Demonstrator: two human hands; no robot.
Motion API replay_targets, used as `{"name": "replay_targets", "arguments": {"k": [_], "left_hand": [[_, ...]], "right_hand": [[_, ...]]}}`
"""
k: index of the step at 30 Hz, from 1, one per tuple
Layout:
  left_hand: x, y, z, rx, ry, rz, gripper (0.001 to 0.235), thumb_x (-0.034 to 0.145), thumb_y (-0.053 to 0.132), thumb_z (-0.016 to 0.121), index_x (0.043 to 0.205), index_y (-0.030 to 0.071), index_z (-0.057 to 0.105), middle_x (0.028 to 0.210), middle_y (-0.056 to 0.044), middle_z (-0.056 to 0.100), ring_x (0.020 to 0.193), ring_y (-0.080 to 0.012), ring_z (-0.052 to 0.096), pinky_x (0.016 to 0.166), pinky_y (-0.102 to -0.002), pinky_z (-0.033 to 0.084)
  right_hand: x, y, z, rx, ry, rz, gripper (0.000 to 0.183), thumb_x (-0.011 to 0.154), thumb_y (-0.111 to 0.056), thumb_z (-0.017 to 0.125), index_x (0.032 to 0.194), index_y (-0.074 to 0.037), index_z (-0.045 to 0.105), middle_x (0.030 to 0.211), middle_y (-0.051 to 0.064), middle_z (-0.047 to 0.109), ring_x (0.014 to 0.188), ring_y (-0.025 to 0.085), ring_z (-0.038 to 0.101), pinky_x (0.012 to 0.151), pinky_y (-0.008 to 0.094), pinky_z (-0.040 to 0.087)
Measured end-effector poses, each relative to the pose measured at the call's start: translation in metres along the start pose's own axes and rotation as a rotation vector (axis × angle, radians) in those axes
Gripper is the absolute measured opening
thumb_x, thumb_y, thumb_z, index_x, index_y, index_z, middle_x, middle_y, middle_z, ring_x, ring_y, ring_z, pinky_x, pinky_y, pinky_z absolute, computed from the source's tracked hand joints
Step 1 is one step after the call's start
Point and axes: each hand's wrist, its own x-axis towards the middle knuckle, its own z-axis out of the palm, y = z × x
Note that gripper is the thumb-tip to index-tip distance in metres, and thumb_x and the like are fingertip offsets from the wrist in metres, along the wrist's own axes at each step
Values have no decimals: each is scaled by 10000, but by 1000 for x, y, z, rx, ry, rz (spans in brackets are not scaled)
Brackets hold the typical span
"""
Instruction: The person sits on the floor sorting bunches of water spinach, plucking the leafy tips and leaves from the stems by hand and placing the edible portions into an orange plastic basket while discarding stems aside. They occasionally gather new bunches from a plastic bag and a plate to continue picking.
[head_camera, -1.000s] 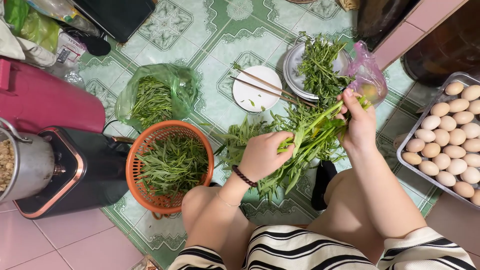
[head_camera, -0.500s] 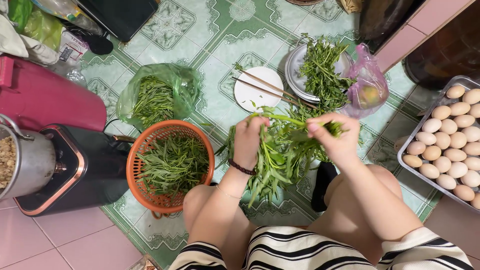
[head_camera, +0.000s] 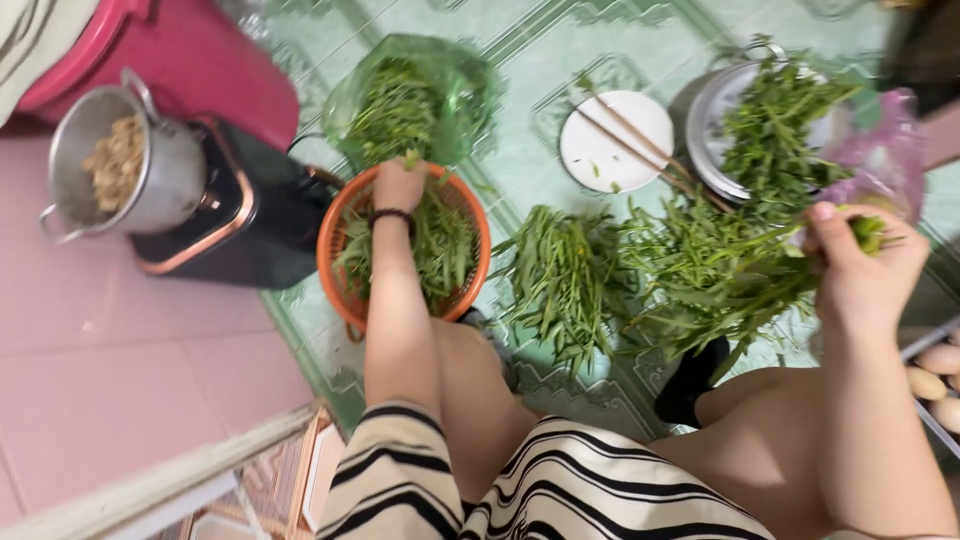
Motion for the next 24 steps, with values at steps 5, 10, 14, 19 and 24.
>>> {"name": "replay_targets", "arguments": {"k": [5, 10, 14, 19, 24], "left_hand": [[-21, -20, 1, 463, -215, -446, 1045, 730, 609, 870, 1484, 82, 373, 1470, -251, 435, 1322, -467, 454, 999, -641, 379], [-43, 68, 31, 196, -171, 18, 573, 905, 429, 707, 1333, 56, 629, 1309, -187, 676, 1215, -362, 636, 1046, -461, 495], [-148, 203, 61, -447, -535, 670, 345, 1004, 340, 655, 1216, 69, 676, 1317, -148, 706, 1177, -251, 709, 1017, -360, 535], [-228, 286, 87, -387, -677, 726, 449, 1011, 377, 615, 1369, 106, 594, 1165, -140, 738, 1064, -268, 724, 906, -381, 575], [-205, 294, 164, -150, -399, 651, 356, 1040, 347, 555, 1254, 100, 699, 988, -151, 760, 914, -339, 717, 841, -449, 566]], "right_hand": [[2, 3, 12, 3, -113, -18, 140, 1120, -39, 754, 1007, 10, 688, 828, 45, 651, 668, 86, 567, 573, 193, 396], [1, -6, 36, -111, -139, 121, 140, 1079, -121, 770, 1010, -13, 715, 763, -7, 618, 641, 52, 520, 576, 202, 370], [6, -12, 53, -136, -177, 193, 138, 1010, -151, 764, 1001, -20, 720, 737, -26, 595, 592, 46, 479, 509, 210, 328], [12, -19, 54, -108, -176, 176, 157, 1002, -159, 763, 1015, -8, 726, 723, -44, 587, 591, 33, 467, 513, 206, 327], [26, -36, 12, -79, 37, 112, 212, 1043, -228, 687, 1148, -49, 729, 726, -81, 541, 595, 26, 454, 486, 205, 325]]}}
